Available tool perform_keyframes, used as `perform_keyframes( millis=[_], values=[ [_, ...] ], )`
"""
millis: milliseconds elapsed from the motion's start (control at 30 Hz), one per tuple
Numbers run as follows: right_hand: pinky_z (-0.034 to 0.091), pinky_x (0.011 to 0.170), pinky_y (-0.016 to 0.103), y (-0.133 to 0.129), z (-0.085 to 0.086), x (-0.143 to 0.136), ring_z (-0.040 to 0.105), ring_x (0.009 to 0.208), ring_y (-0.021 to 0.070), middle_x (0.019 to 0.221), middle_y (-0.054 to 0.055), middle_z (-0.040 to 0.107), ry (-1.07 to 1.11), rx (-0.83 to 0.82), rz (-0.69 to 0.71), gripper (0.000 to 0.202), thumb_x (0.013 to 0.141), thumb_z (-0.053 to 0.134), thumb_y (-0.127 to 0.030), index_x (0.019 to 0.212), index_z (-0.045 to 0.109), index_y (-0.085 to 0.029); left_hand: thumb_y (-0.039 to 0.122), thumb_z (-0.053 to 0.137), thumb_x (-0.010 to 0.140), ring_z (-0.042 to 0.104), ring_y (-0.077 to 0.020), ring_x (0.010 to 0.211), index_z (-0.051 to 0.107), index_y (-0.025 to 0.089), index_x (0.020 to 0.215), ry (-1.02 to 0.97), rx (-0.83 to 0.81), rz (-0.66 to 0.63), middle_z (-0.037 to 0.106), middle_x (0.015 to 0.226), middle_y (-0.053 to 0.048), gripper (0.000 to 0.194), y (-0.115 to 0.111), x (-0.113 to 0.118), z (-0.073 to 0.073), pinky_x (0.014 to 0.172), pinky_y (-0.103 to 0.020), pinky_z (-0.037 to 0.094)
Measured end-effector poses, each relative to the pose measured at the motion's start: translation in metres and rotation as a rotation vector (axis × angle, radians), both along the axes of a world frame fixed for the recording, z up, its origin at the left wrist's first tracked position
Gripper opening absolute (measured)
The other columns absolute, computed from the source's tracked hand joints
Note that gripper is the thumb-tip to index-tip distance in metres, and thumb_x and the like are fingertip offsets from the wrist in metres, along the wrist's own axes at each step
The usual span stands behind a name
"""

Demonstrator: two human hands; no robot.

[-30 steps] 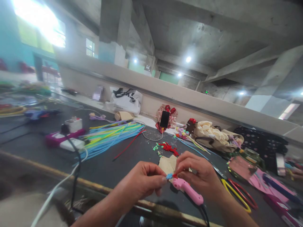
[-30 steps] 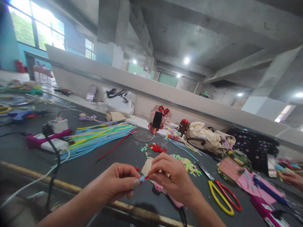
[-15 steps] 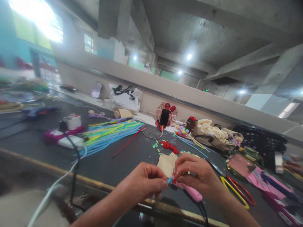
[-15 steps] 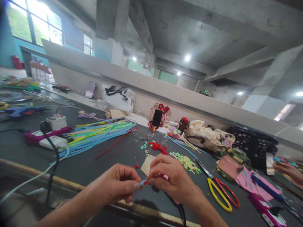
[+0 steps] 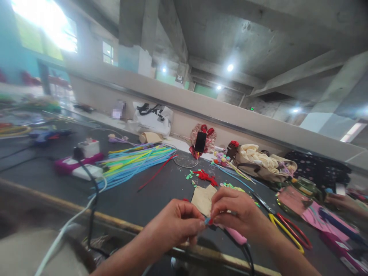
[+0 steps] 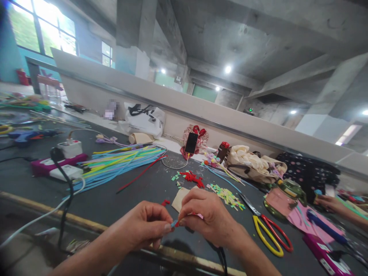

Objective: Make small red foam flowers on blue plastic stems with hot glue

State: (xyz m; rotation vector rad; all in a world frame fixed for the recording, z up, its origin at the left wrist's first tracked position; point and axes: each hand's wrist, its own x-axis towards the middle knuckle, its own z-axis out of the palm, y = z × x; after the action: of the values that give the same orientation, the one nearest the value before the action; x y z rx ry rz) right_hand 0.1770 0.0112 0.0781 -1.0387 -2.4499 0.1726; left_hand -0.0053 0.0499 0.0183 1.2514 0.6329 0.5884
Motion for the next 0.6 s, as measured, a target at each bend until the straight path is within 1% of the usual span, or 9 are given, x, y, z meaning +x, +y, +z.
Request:
perform_keyframes(
  millis=[100,233,367,600],
  values=[
    [0.043,0.064,0.022,0.0005,-0.0015,-0.0005,0.056,0.071,0.0107,0.076,0.003,0.058,0.015,0.023,-0.021,0.010,0.079,0.057,-0.022,0.072,0.063,-0.018,0.026,0.064,0.062,0.031,-0.0041,0.033,0.063,0.013,0.064,-0.004,-0.006,0.005,0.051,0.040,0.005,0.013,0.0006,0.0009,-0.0017,0.037,-0.018,0.017],
    [0.043,0.063,0.022,0.0011,-0.0036,-0.0018,0.056,0.070,0.0110,0.074,0.002,0.059,0.033,0.065,-0.035,0.011,0.079,0.056,-0.024,0.071,0.062,-0.018,0.028,0.065,0.062,0.028,-0.0028,0.030,0.062,0.013,0.064,0.014,-0.038,0.014,0.052,0.037,0.005,0.016,-0.0003,0.0013,0.0028,0.033,-0.017,0.014],
    [0.042,0.061,0.023,0.0016,-0.0053,-0.0034,0.056,0.068,0.0112,0.073,0.002,0.059,0.047,0.118,-0.041,0.011,0.079,0.057,-0.025,0.072,0.061,-0.018,0.028,0.065,0.061,0.026,-0.0022,0.026,0.061,0.013,0.062,-0.026,-0.049,0.013,0.053,0.035,0.005,0.016,-0.0008,0.0016,0.0054,0.031,-0.017,0.012],
    [0.041,0.060,0.023,0.0004,-0.0063,-0.0057,0.056,0.067,0.0110,0.072,0.002,0.060,0.024,0.178,-0.076,0.006,0.076,0.060,-0.022,0.071,0.061,-0.018,0.026,0.063,0.062,0.027,-0.0018,0.026,0.060,0.013,0.062,-0.050,-0.050,0.035,0.052,0.033,0.005,0.013,0.0003,0.0027,-0.0006,0.031,-0.015,0.014]
  ],
)
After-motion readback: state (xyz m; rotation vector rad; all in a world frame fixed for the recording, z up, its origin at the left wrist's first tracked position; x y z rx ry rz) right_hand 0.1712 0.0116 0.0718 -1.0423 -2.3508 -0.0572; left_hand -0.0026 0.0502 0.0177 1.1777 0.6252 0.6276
